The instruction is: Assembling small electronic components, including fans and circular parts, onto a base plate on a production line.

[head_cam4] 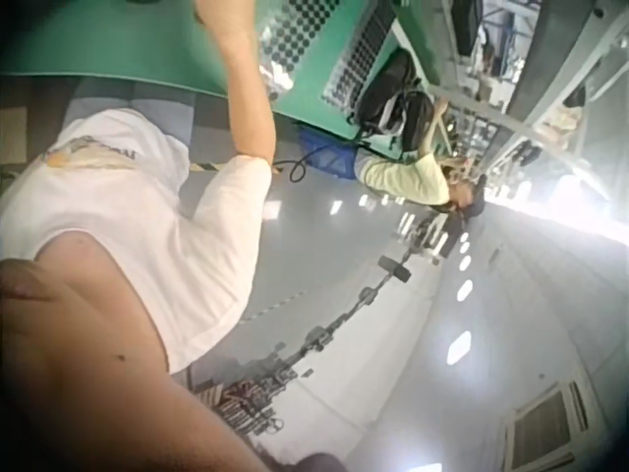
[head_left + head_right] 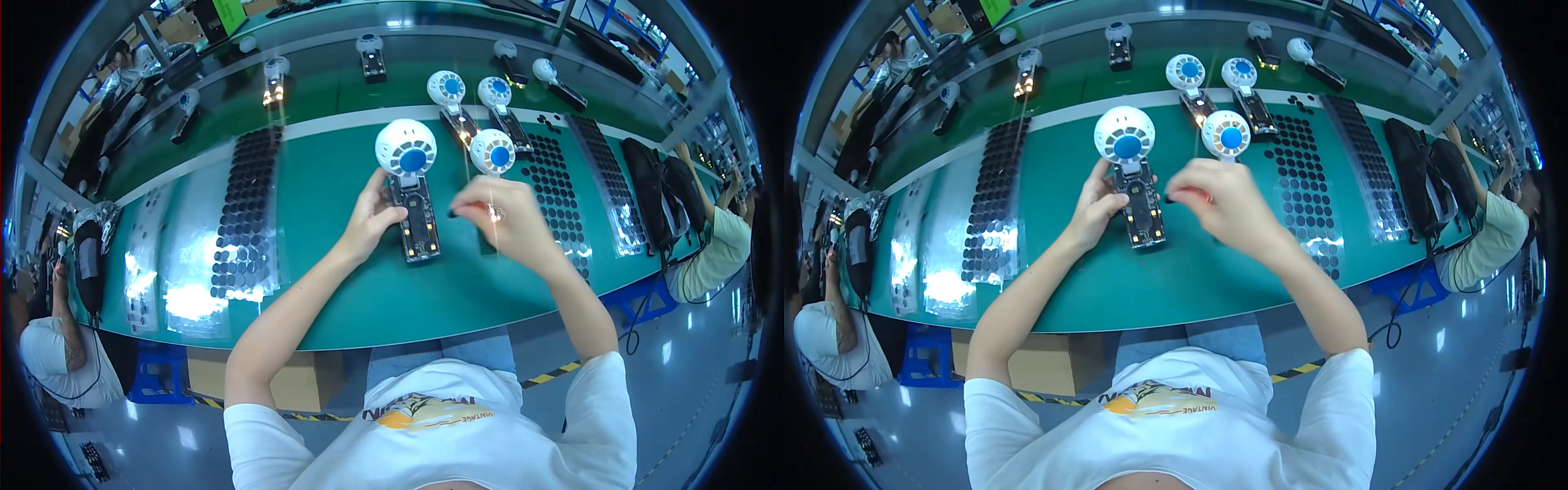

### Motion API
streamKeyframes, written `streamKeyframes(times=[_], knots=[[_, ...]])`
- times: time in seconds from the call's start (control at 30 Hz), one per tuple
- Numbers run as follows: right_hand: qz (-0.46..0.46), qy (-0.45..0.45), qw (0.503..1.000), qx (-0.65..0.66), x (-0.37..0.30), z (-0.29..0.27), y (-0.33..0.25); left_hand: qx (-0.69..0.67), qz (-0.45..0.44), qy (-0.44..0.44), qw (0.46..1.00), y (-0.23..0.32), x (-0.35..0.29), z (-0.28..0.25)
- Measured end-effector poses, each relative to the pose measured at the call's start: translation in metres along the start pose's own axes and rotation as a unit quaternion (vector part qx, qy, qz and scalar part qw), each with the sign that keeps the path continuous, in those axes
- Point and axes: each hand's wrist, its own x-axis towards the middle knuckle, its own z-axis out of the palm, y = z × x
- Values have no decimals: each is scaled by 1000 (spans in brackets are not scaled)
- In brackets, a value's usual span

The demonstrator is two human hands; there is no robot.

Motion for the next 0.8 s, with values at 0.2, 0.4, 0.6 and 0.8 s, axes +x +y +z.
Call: streamKeyframes(times=[0.2,0.4,0.6,0.8], knots=[[-46,-19,998,-49,31,33,7,-8,4,19,1000,4,-3,2],[-67,-29,994,-81,36,37,5,-9,-4,20,1000,5,-4,1],[-53,-34,992,-113,35,41,5,-9,-3,23,1000,4,-4,1],[-115,11,954,-276,26,54,-3,-4,2,27,1000,5,-4,3]])
